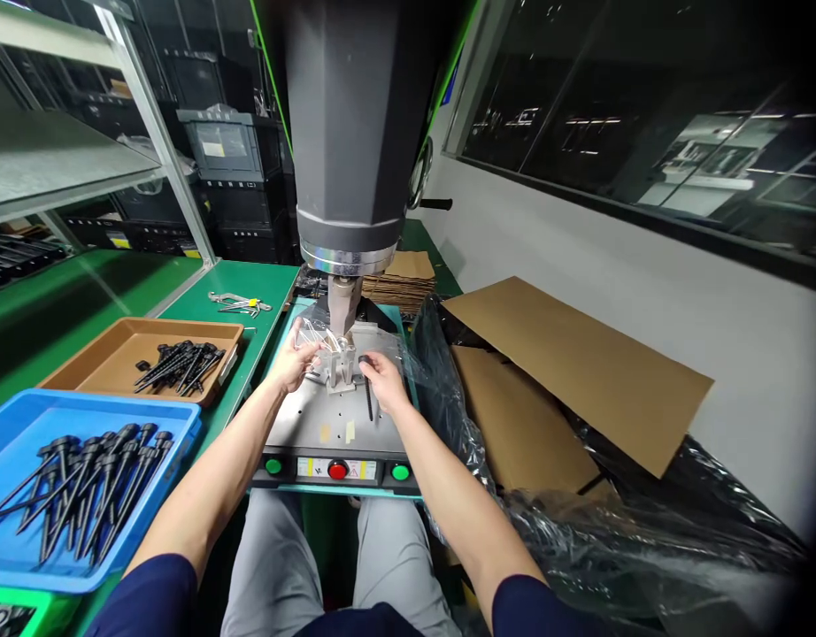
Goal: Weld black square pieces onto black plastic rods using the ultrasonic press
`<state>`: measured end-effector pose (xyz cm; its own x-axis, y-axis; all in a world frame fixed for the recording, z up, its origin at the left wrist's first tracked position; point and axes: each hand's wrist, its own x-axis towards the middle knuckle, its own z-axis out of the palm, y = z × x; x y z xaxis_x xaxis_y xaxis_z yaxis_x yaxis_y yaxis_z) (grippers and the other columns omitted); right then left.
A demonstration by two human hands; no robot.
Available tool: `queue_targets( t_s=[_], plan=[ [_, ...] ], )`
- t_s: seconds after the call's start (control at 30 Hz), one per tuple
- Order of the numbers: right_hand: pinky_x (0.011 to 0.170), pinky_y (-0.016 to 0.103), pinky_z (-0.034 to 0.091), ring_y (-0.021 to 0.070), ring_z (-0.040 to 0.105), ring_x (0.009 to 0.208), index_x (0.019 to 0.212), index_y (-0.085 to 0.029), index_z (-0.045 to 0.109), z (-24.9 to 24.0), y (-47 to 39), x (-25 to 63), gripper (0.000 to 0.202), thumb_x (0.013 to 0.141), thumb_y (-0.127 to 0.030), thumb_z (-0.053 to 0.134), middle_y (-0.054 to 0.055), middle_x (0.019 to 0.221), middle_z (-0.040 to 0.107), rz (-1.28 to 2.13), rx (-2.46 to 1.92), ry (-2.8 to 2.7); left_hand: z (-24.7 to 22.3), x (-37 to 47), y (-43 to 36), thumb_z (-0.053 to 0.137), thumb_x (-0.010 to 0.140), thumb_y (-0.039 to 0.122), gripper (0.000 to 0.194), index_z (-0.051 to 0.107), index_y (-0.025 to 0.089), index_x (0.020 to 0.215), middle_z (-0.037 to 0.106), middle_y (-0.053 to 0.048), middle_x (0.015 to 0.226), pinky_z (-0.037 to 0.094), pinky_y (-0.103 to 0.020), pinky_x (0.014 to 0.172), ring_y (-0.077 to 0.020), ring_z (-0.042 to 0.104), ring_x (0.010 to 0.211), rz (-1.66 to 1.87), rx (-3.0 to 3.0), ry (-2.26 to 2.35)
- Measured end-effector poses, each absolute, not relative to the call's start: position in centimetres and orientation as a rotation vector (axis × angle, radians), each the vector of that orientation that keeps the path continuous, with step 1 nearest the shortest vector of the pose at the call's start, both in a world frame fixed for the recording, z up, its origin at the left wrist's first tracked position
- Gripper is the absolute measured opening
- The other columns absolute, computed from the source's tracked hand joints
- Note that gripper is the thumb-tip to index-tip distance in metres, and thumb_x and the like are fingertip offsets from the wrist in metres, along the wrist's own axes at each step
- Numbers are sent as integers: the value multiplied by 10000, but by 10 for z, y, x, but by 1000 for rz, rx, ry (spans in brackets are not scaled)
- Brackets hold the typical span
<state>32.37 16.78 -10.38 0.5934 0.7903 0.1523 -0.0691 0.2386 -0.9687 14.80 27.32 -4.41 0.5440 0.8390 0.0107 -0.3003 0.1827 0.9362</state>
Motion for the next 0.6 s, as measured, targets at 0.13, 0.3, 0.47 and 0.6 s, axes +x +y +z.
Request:
queue_targets(
  t_s=[0.13,0.3,0.47,0.6],
  plan=[
    [781,309,462,161,561,762,983,-200,717,-93,173,310,360,652,-339,749,18,894,699,658,-1099,-832,-43,145,277,704,762,136,956,157,257,1536,703,-36,844,304,-128,359,-81,566,474,881,1047,610],
    [716,295,439,147,512,685,957,-207,735,-80,174,305,330,645,-313,747,5,870,700,604,-1107,-790,-30,149,276,655,831,128,775,251,284,1474,707,-43,905,339,-104,343,-67,573,468,841,897,661],
    [811,332,451,187,592,815,963,-203,734,-69,185,301,335,638,-284,738,34,962,726,541,-1111,-843,-13,155,275,463,985,261,355,410,180,1327,672,-36,792,338,-94,303,-43,497,370,731,604,714],
    [887,376,464,231,630,905,948,-186,719,-63,200,304,330,631,-281,727,52,959,732,559,-1188,-873,-3,156,276,344,1014,399,353,405,203,1302,682,-56,812,348,-111,289,-54,492,351,702,548,759]
  ],
)
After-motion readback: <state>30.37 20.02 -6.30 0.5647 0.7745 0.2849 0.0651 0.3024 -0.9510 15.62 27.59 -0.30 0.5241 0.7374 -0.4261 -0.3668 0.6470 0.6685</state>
